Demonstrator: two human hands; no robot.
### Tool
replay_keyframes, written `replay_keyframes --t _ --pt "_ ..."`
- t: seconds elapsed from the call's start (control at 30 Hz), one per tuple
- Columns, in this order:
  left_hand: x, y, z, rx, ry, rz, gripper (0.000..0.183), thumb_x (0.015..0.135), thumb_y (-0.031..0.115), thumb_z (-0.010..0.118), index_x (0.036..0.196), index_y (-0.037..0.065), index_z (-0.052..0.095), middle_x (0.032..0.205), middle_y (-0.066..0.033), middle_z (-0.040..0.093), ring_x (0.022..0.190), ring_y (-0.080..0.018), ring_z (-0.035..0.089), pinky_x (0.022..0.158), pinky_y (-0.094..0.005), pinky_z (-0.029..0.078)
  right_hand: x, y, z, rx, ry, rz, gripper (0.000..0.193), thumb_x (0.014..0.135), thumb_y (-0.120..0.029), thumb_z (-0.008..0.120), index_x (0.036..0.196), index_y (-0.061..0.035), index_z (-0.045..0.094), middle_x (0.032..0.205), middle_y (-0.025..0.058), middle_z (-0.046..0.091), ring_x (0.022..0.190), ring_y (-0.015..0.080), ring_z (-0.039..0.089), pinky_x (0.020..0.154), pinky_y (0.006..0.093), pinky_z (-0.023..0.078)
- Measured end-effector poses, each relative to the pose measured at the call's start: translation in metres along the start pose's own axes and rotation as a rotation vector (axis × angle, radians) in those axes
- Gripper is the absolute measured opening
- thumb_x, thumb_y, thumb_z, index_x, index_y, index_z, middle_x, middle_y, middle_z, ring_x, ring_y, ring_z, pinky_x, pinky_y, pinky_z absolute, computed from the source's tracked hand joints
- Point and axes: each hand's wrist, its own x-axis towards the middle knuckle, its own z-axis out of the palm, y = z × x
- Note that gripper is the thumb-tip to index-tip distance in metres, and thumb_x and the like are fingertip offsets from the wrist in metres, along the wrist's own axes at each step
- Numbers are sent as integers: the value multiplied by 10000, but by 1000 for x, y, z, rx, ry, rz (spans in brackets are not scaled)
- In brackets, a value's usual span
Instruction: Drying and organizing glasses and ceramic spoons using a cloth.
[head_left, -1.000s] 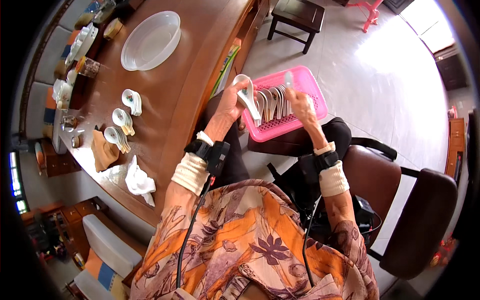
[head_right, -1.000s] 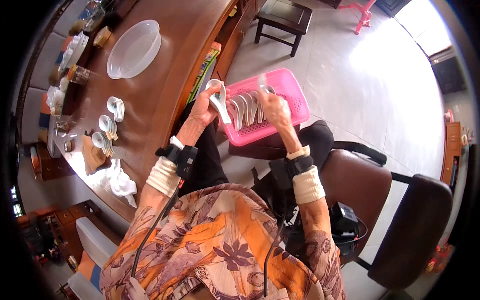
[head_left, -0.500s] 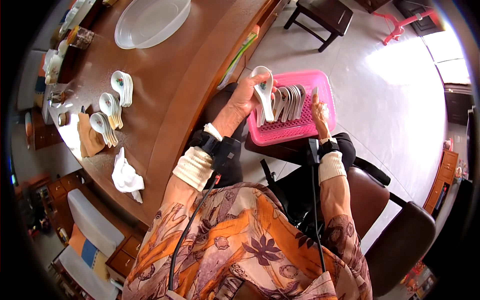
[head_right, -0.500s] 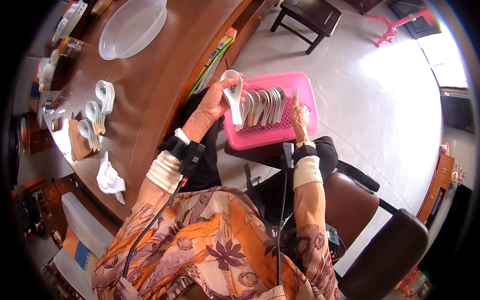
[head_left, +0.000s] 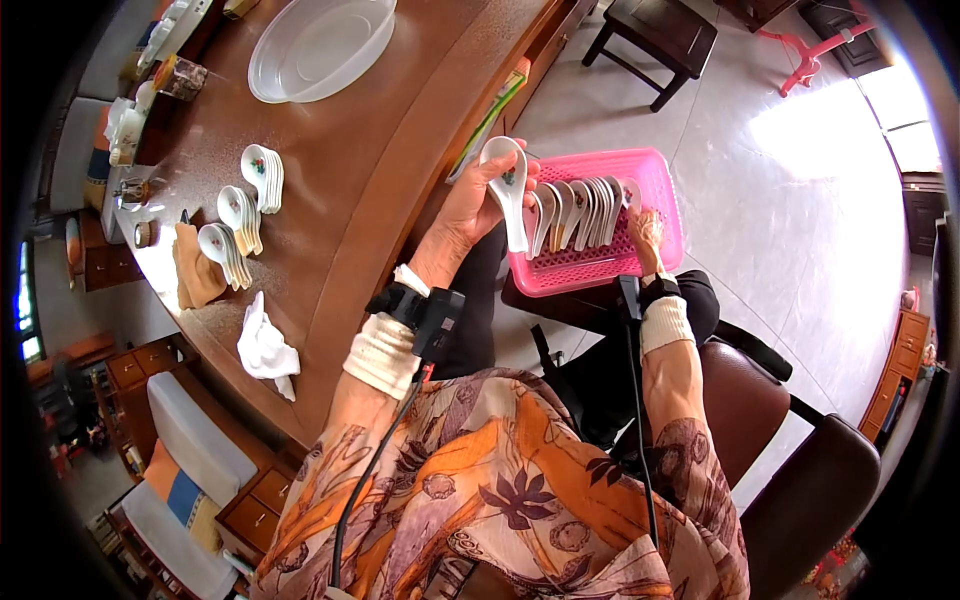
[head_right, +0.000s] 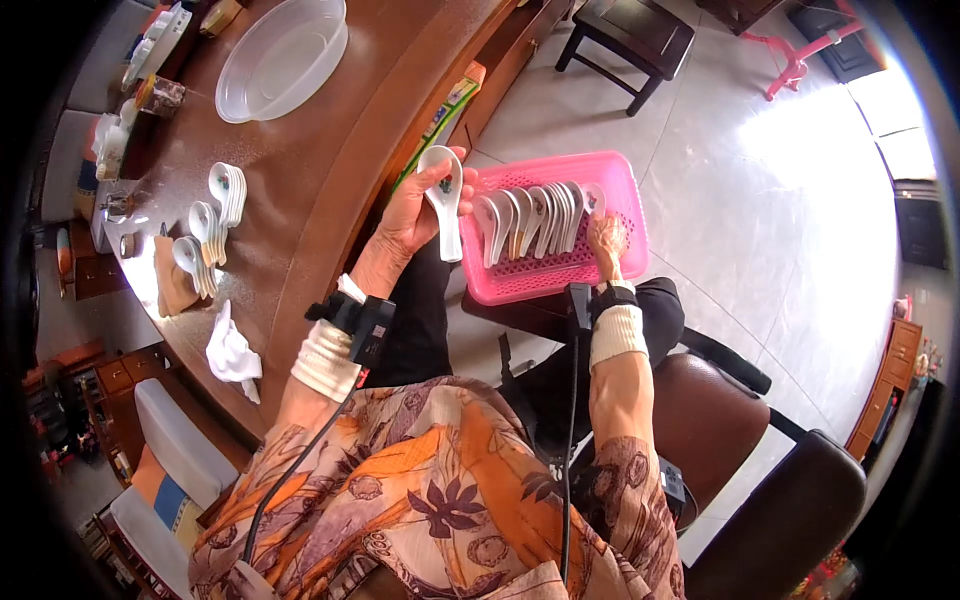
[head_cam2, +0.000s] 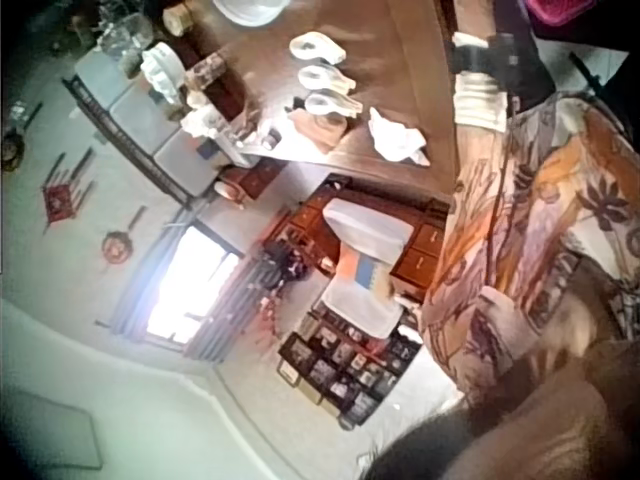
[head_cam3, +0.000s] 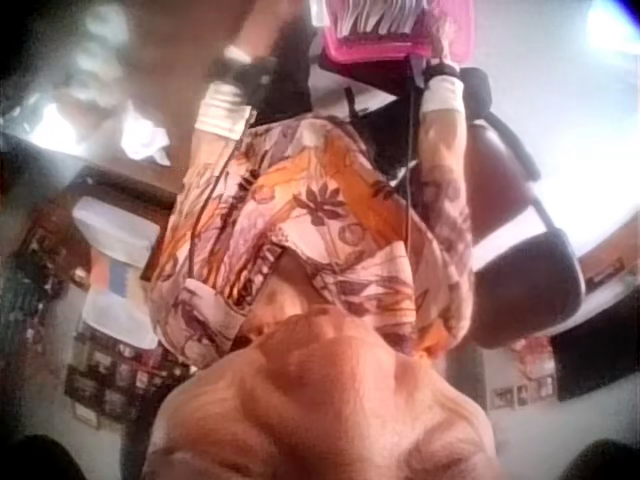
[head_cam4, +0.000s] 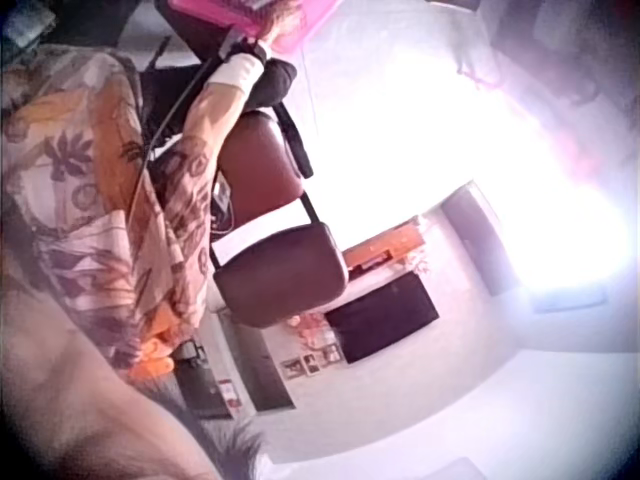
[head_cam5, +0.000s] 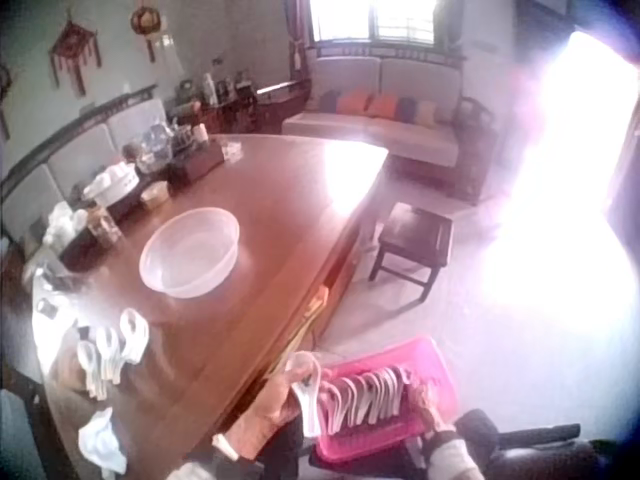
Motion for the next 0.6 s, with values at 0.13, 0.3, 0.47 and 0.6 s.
replay_keyframes --t 0.13,0.3,0.47,0.6 --pt "-3 -1 -11 -111 -36 67 355 840 170 645 1151 43 528 914 -151 613 754 -208 615 607 -330 530 -9 -14 2 -79 -181 -65 346 822 -265 475 977 14 606 908 270 617 885 451 579 795 534 442" --pt "-1 1 -8 -82 -6 82 352 847 177 639 1153 45 527 923 -142 606 747 -207 609 610 -321 525 -21 -25 6 -26 48 -115 297 795 -216 454 977 -14 573 923 256 617 899 432 580 785 523 451" --pt "11 -1 -7 -68 -7 51 352 840 173 645 1144 44 523 928 -141 604 755 -214 610 633 -337 538 -18 -33 -1 -42 11 -109 302 792 -215 458 1008 -28 555 938 256 611 893 441 575 786 529 447" --pt "11 -2 -6 3 15 50 368 819 176 663 1135 50 520 919 -145 612 772 -225 607 652 -352 538 -24 -36 -5 -23 45 -158 311 786 -236 488 1007 -25 547 909 257 606 882 449 571 779 531 445"
